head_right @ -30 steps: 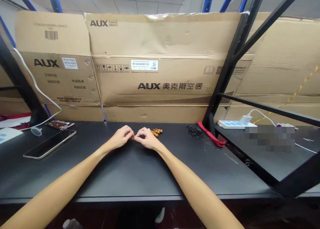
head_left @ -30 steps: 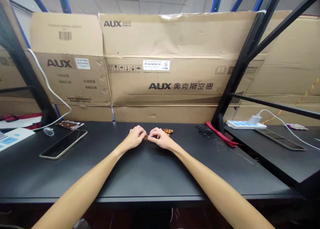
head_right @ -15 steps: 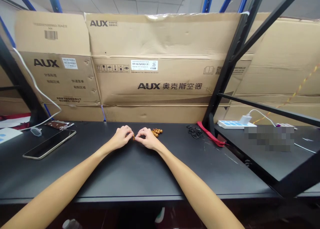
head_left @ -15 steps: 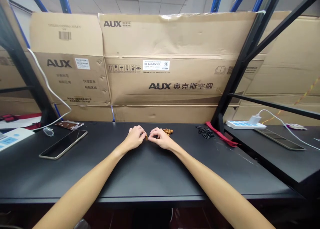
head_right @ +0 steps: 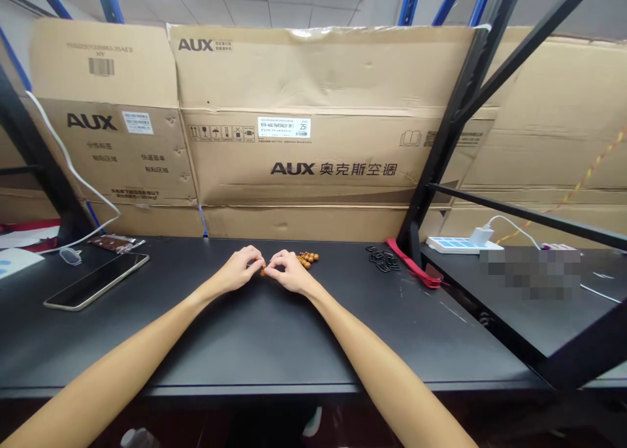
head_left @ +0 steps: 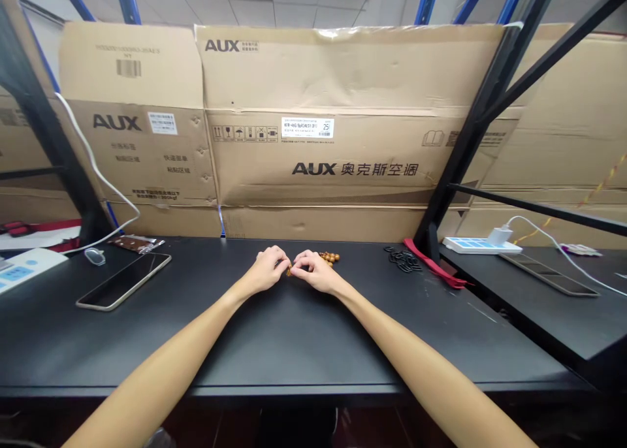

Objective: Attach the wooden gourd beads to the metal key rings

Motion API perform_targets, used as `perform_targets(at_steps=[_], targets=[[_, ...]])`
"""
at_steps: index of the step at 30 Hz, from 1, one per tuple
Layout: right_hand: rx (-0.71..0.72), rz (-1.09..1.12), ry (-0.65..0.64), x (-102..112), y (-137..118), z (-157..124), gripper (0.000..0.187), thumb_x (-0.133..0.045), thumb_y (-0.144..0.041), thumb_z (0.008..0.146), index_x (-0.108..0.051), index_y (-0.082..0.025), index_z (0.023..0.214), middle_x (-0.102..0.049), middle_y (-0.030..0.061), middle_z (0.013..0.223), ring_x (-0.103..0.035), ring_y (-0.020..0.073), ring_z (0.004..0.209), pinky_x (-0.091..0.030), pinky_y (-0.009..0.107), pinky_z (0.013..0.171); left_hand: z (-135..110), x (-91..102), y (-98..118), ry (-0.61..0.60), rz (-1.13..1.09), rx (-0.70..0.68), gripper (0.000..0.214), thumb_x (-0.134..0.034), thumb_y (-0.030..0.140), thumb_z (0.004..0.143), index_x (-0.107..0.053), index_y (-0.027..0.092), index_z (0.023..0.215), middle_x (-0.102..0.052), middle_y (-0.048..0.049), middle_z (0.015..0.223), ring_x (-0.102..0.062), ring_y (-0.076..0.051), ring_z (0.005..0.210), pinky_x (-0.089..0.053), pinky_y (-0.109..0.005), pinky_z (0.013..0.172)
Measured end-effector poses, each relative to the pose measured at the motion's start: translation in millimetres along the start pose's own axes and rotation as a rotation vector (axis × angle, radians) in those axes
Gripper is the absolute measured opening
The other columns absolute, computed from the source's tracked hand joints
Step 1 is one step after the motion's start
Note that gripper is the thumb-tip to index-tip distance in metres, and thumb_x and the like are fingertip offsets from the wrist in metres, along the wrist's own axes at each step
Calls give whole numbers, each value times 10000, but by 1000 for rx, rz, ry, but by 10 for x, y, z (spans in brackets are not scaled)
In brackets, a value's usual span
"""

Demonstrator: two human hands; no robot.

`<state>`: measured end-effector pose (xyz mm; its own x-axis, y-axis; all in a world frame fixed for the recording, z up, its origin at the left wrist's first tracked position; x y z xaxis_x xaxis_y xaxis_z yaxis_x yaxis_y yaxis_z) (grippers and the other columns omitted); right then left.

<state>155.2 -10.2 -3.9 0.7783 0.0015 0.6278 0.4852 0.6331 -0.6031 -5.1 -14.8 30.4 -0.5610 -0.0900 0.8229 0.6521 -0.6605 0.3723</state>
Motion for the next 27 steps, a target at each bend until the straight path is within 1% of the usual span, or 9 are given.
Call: perform_targets(at_steps=[3,5,7,11,16,19,22,25,27], targets=[[-3,17,-3,2,-3,0,206,-605,-380,817,-677,-212,723,-576,32,953,-507,155,899,-390,301,787,10,-28,-65,22,101,43,252,-415,262,879,-617,183,748,-610,-47,900,-534,-207,895,-377,-378,846],[-13,25,-6,1,-12,-4,198,-613,-376,810,-678,-212,722,-573,32,953,-505,154,892,-392,293,766,13,-31,-82,20,110,59,249,-413,254,878,-614,181,749,-611,-47,897,-533,-210,894,-375,-385,843],[-31,25,0,3,-22,-6,207,-612,-374,810,-679,-207,705,-569,32,948,-502,154,891,-391,292,765,10,-19,-66,7,66,48,246,-420,258,875,-609,182,739,-610,-45,882,-537,-199,871,-388,-361,827],[-54,7,-3,-2,-27,-6,244,-598,-386,818,-686,-201,684,-561,37,940,-496,159,898,-389,303,781,-7,29,19,-1,-51,-22,243,-433,284,872,-606,181,736,-598,-41,869,-542,-174,839,-411,-308,795],[-17,12,-29,-15,-26,-5,245,-576,-385,839,-689,-209,712,-557,33,942,-495,156,895,-394,305,784,-15,28,62,-3,-60,-56,227,-435,281,874,-607,179,768,-595,-39,875,-539,-168,825,-413,-303,783],[-2,21,-28,7,-44,-7,233,-575,-382,842,-688,-215,726,-557,28,959,-506,151,903,-401,290,768,3,-6,-8,12,25,-7,258,-417,287,884,-607,182,744,-605,-45,888,-533,-193,867,-393,-350,824],[-22,23,-24,34,-62,-6,236,-579,-402,833,-697,-219,742,-551,34,986,-510,152,904,-411,271,720,25,-24,-124,49,123,68,250,-415,263,876,-607,181,738,-615,-57,896,-526,-217,890,-370,-394,846],[-47,34,13,54,-72,-1,260,-570,-427,830,-696,-214,749,-558,43,1003,-504,155,884,-413,261,668,28,6,-214,85,148,128,230,-444,259,855,-615,180,724,-623,-64,883,-535,-221,872,-380,-385,831],[-58,36,56,66,-75,2,260,-573,-426,825,-690,-209,743,-572,44,983,-501,157,869,-413,268,673,19,34,-218,76,97,111,245,-453,273,851,-634,188,709,-629,-52,865,-544,-206,853,-395,-355,823]])
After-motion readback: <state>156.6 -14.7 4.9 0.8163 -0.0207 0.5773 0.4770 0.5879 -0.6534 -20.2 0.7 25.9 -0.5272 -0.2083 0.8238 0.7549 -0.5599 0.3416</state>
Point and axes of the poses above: each hand's wrist, its own z-axis towards the middle knuckle, its own x-axis out of the back of the hand, y = z × x, the point moved 3 cm from there along z, towards the middle knuckle
